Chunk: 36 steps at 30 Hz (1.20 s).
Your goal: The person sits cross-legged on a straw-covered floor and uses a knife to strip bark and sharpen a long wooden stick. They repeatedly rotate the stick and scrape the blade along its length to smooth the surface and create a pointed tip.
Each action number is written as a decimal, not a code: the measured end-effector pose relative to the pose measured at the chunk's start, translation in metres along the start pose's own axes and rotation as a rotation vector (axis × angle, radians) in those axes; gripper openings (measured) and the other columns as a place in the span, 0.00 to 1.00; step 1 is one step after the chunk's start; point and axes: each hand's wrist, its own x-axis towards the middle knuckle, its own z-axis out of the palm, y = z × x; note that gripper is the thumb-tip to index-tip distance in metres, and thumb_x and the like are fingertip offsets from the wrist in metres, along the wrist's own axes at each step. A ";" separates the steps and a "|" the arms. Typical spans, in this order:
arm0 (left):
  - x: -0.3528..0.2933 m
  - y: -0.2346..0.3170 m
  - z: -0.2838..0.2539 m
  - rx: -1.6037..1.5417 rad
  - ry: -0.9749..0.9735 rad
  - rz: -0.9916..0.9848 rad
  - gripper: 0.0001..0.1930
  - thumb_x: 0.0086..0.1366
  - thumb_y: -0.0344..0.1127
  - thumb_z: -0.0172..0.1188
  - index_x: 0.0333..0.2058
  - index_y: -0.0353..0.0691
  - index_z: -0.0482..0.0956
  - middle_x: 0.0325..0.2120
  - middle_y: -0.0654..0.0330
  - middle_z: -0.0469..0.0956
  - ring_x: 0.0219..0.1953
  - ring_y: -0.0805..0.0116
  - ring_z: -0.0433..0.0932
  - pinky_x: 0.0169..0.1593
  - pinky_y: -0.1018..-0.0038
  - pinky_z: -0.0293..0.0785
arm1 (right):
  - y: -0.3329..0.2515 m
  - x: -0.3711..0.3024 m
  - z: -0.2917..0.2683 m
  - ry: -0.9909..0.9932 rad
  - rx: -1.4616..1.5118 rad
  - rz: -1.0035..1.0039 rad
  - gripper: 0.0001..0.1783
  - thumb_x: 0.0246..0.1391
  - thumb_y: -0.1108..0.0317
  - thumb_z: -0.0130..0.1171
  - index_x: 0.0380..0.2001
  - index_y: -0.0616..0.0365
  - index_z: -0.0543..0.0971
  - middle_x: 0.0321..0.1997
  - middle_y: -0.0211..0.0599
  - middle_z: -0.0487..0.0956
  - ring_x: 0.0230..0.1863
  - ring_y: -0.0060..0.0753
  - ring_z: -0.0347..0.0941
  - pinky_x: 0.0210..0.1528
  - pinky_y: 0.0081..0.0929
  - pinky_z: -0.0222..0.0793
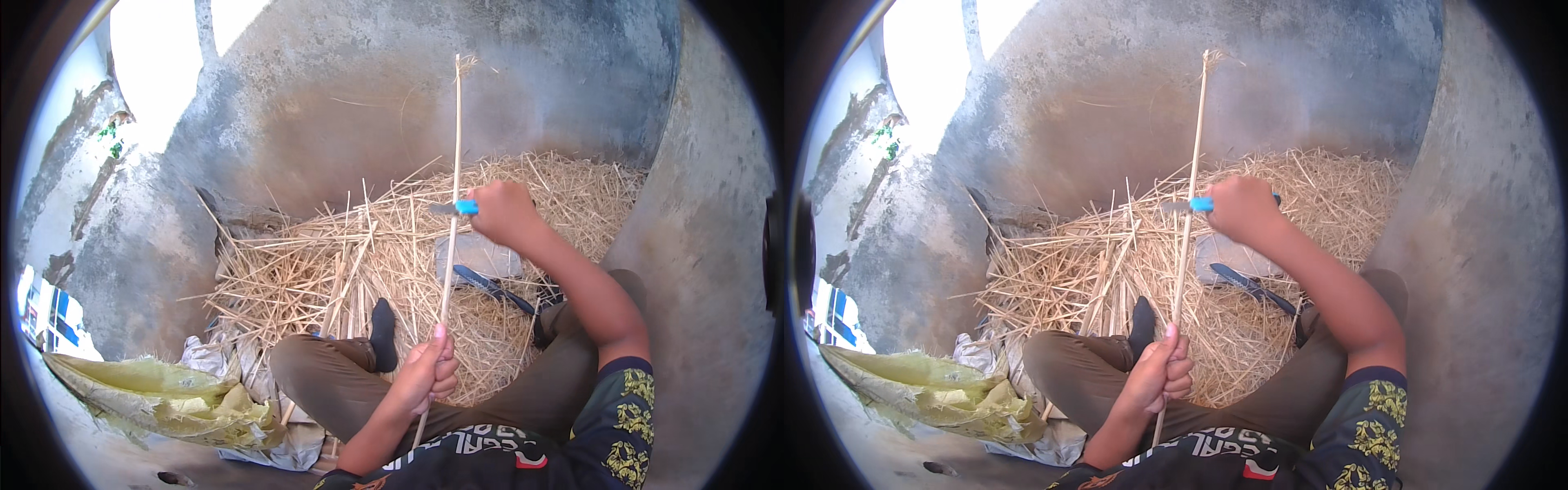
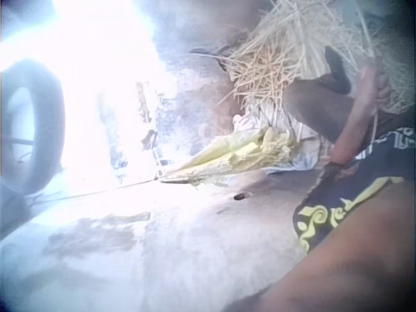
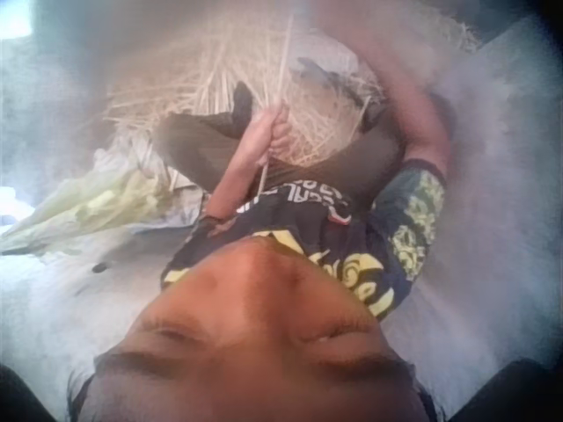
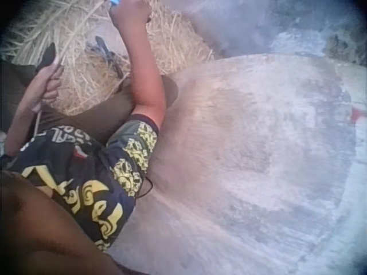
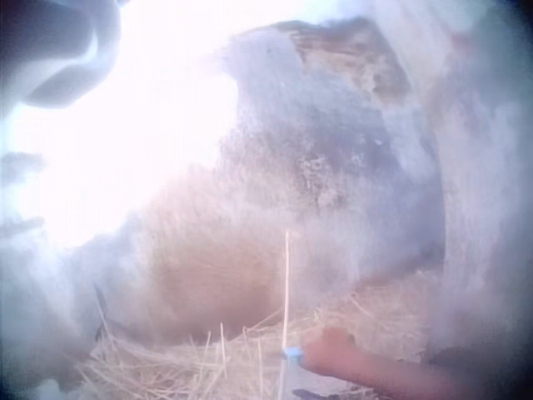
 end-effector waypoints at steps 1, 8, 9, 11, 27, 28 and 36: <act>0.000 -0.001 0.002 0.032 0.019 0.016 0.24 0.76 0.58 0.38 0.24 0.51 0.58 0.12 0.75 0.48 0.10 0.84 0.44 0.14 0.80 0.41 | 0.007 0.008 0.004 0.026 0.034 -0.001 0.11 0.52 0.59 0.56 0.25 0.52 0.82 0.22 0.41 0.80 0.25 0.44 0.80 0.28 0.42 0.77; 0.002 -0.010 0.010 0.078 0.084 -0.022 0.24 0.75 0.59 0.42 0.25 0.49 0.60 0.12 0.74 0.50 0.10 0.83 0.45 0.15 0.79 0.41 | 0.033 0.028 0.003 -0.062 0.024 0.245 0.11 0.54 0.62 0.56 0.28 0.55 0.83 0.24 0.40 0.81 0.26 0.46 0.81 0.30 0.41 0.77; 0.001 -0.012 0.014 0.093 0.084 -0.036 0.24 0.75 0.59 0.42 0.25 0.49 0.61 0.12 0.74 0.50 0.10 0.83 0.46 0.15 0.79 0.42 | 0.046 0.032 -0.003 -0.065 0.039 0.326 0.11 0.55 0.62 0.55 0.29 0.56 0.83 0.25 0.41 0.81 0.27 0.47 0.81 0.31 0.41 0.77; -0.001 -0.020 0.021 0.140 0.061 -0.086 0.24 0.75 0.59 0.42 0.26 0.48 0.61 0.12 0.74 0.50 0.11 0.83 0.46 0.15 0.80 0.43 | 0.078 0.040 -0.012 -0.010 0.038 0.469 0.12 0.56 0.62 0.55 0.31 0.57 0.84 0.27 0.42 0.82 0.29 0.48 0.82 0.32 0.41 0.78; 0.011 -0.032 0.022 0.185 -0.195 -0.164 0.19 0.78 0.53 0.40 0.31 0.49 0.63 0.16 0.73 0.51 0.15 0.83 0.47 0.17 0.82 0.44 | 0.143 -0.014 -0.035 0.147 0.000 0.577 0.24 0.63 0.53 0.51 0.29 0.63 0.83 0.29 0.57 0.81 0.30 0.57 0.79 0.34 0.50 0.75; 0.007 -0.028 0.024 0.168 -0.173 -0.134 0.18 0.78 0.53 0.39 0.32 0.49 0.63 0.17 0.73 0.51 0.16 0.83 0.47 0.18 0.82 0.45 | 0.133 -0.015 -0.034 0.113 0.021 0.548 0.23 0.63 0.54 0.51 0.28 0.62 0.83 0.28 0.56 0.81 0.29 0.57 0.79 0.34 0.49 0.75; 0.005 -0.015 0.013 0.165 -0.033 0.136 0.16 0.79 0.51 0.37 0.37 0.47 0.63 0.19 0.72 0.54 0.16 0.83 0.49 0.18 0.83 0.46 | 0.036 -0.013 -0.028 -0.066 0.104 0.198 0.22 0.65 0.57 0.48 0.24 0.57 0.83 0.17 0.42 0.77 0.20 0.42 0.77 0.26 0.41 0.75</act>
